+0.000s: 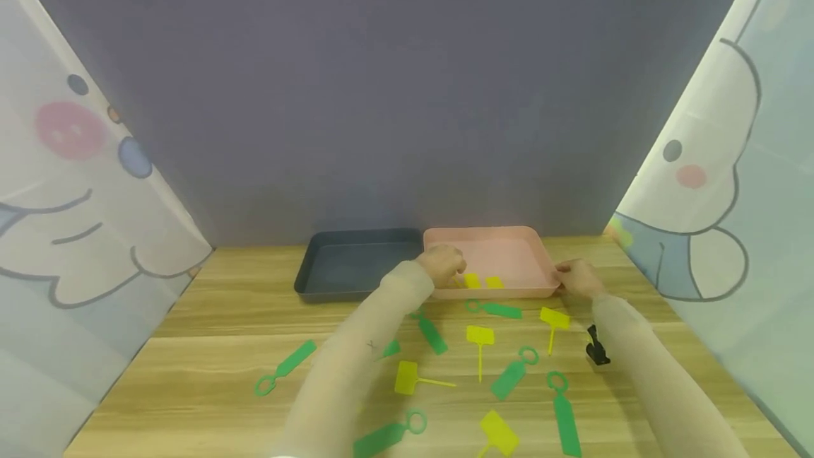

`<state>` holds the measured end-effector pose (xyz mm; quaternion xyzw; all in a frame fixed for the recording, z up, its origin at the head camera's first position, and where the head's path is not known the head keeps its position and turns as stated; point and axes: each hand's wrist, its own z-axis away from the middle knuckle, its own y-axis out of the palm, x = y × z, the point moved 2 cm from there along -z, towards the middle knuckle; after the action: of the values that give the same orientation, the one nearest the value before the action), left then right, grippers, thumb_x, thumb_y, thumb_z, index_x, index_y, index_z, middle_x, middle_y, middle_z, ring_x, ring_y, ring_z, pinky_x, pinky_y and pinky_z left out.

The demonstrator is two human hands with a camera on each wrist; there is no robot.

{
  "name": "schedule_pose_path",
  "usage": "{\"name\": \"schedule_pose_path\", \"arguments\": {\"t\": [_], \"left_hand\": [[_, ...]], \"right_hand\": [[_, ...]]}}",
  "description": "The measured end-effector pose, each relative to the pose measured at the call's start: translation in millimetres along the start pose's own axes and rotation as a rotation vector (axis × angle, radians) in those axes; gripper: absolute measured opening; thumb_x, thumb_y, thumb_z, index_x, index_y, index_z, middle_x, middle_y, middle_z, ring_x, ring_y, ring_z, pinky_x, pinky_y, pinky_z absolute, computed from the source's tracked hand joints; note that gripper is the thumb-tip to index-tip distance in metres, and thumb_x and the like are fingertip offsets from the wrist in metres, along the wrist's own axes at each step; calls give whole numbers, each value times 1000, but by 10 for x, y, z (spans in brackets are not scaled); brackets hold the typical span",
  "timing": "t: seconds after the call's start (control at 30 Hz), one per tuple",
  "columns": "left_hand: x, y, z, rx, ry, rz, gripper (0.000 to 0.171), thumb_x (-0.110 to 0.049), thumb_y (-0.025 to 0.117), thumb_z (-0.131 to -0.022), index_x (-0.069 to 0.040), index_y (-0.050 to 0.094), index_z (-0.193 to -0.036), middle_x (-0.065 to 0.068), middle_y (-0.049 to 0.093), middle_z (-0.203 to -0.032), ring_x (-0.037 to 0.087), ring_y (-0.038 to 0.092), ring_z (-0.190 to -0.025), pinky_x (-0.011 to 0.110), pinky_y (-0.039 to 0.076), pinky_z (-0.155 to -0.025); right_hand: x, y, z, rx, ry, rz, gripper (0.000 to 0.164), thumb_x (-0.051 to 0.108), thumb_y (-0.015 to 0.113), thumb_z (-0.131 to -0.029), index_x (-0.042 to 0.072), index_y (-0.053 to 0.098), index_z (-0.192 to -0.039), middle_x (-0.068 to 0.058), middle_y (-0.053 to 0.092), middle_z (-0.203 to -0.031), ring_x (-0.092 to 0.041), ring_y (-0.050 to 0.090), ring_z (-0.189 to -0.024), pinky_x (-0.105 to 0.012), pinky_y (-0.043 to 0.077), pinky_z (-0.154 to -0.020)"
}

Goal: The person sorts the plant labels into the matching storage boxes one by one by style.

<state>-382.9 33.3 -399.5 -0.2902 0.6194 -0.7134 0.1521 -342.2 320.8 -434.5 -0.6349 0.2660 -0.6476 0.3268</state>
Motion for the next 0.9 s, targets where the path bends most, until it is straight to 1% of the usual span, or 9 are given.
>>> {"name": "schedule_pose_path", "arguments": {"t": [0.2,0.27,0.33,0.43,0.57,0.67,0.73,0.8,0.9], "left_hand": [[6,-83,154,64,-8,19,27,-17,68,-81,-13,66,-107,0,65,-110,11,61,-101,15,47,-88],[16,-108,232,82,-29,51,28,-18,65,-83,-11,65,-110,1,64,-112,12,60,-104,17,47,-91],[27,-131,321,80,-63,99,29,-20,64,-84,-10,64,-111,3,63,-113,14,59,-106,20,47,-93],[32,-173,475,39,-138,242,31,-15,65,-83,-7,63,-113,5,63,-116,18,58,-109,24,48,-93],[17,-206,708,-66,-213,437,28,-7,64,-84,-2,64,-111,9,64,-115,22,61,-106,28,51,-89],[-1,-209,896,-114,-228,486,27,-7,63,-84,0,64,-110,12,64,-114,25,61,-106,32,51,-90],[-16,-210,1033,-124,-236,493,28,-8,64,-83,1,63,-109,13,64,-113,27,61,-106,34,51,-90],[-35,-218,1187,-123,-249,481,29,-9,66,-82,0,63,-109,14,63,-112,28,60,-108,37,48,-93],[-71,-226,1434,-132,-249,441,28,-10,69,-79,0,65,-105,12,65,-106,28,62,-101,39,49,-92]], "right_hand": [[-3,1,12,1,4,-3,37,10,48,-92,-18,51,-115,-33,59,-107,-23,68,-76,-34,55,-70],[-3,5,13,2,14,-17,36,10,47,-92,-18,51,-116,-33,60,-107,-22,67,-76,-32,55,-70],[-3,11,13,0,22,-22,36,9,47,-92,-18,51,-116,-33,60,-107,-21,67,-77,-31,55,-70],[-2,11,20,-5,25,-4,36,10,47,-93,-17,51,-116,-33,60,-108,-21,67,-77,-33,55,-71],[-4,11,35,-6,19,9,37,11,47,-92,-17,51,-116,-33,60,-107,-22,67,-77,-34,55,-72],[-16,16,43,-8,15,7,36,9,47,-92,-18,50,-116,-33,60,-105,-21,67,-75,-31,55,-69],[-25,17,45,-10,14,4,36,9,46,-93,-19,50,-116,-32,60,-105,-20,67,-74,-28,55,-67],[-28,19,44,-12,19,-11,37,9,46,-93,-19,49,-116,-33,60,-105,-20,67,-75,-27,55,-66],[-8,16,38,-11,16,-29,37,8,46,-92,-20,49,-116,-34,59,-107,-21,67,-77,-28,56,-67]]}}
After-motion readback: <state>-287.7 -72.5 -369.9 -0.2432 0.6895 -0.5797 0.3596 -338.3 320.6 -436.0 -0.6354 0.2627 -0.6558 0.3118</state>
